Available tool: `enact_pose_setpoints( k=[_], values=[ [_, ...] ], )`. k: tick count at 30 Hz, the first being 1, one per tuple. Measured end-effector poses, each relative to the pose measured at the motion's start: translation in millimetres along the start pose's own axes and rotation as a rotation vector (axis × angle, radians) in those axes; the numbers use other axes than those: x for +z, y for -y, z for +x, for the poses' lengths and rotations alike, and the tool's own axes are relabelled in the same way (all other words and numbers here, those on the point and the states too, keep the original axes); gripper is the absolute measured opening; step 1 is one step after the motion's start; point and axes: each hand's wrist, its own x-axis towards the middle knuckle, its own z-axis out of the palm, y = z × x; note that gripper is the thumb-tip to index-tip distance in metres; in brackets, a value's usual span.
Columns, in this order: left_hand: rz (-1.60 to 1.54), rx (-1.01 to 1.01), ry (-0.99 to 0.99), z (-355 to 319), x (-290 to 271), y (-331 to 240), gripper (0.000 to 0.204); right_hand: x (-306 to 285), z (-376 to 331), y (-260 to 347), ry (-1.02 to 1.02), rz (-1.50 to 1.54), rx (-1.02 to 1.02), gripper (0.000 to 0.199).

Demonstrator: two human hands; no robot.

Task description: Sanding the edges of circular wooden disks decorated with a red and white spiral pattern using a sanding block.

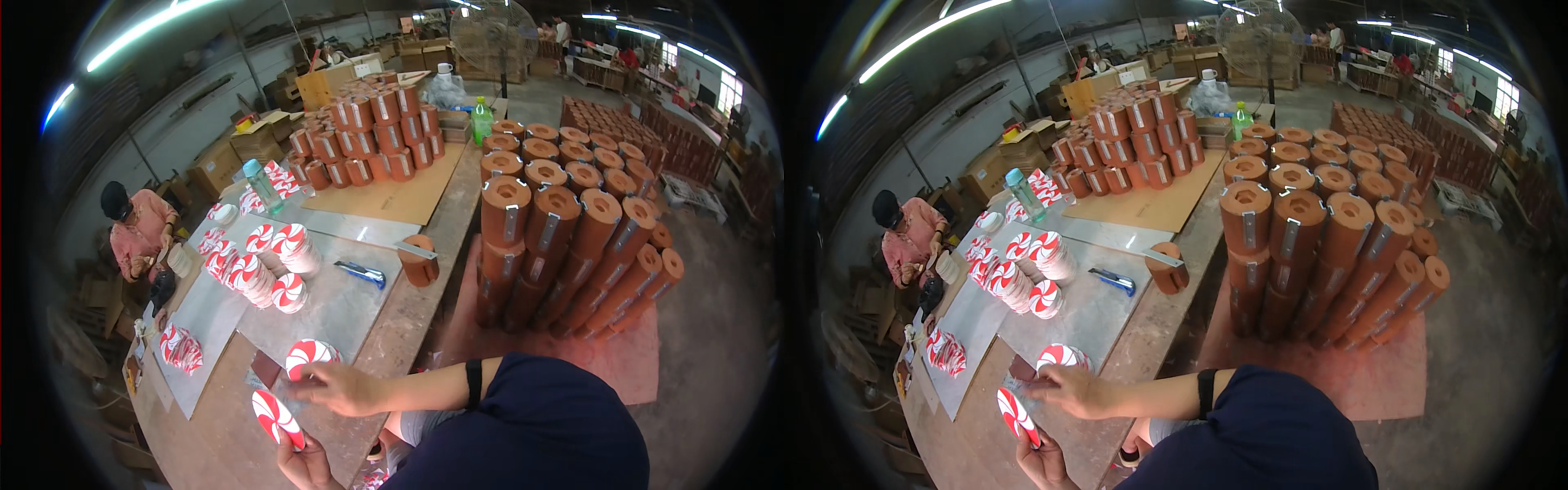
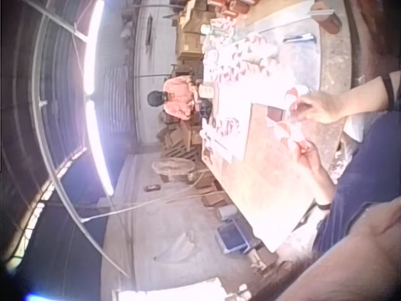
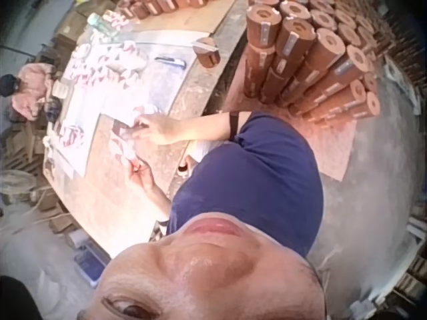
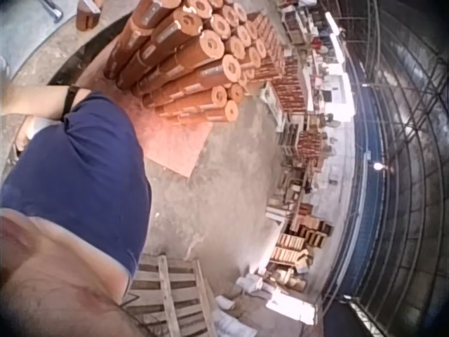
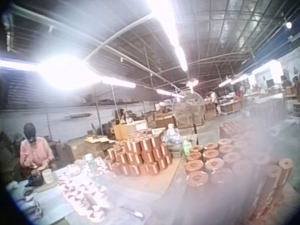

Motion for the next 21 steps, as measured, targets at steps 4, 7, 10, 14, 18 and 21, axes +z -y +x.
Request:
enact_pose_setpoints(
  k=[4,7,10,14,18,21],
  values=[
    [0.040,-0.018,0.142,8,-28,-8,0.054,-6,4,12,-0.066,0.147,0.094,0.047],
    [0.126,-0.036,0.074,17,-55,-21,0.025,-15,14,27,0.058,0.110,-0.010,0.043],
    [0.030,-0.060,0.031,20,-57,-24,0.022,-6,4,2,0.114,0.035,-0.004,0.044],
    [0.036,-0.013,0.107,13,-39,-15,0.023,-9,9,11,-0.055,-0.066,0.099,0.046],
    [0.046,-0.058,-0.029,8,-29,-11,0.022,-9,8,19,0.000,0.003,-0.147,0.045],
    [-0.084,-0.122,0.042,10,-29,-13,0.022,-11,0,-7,0.018,-0.097,0.130,0.046]
  ],
)
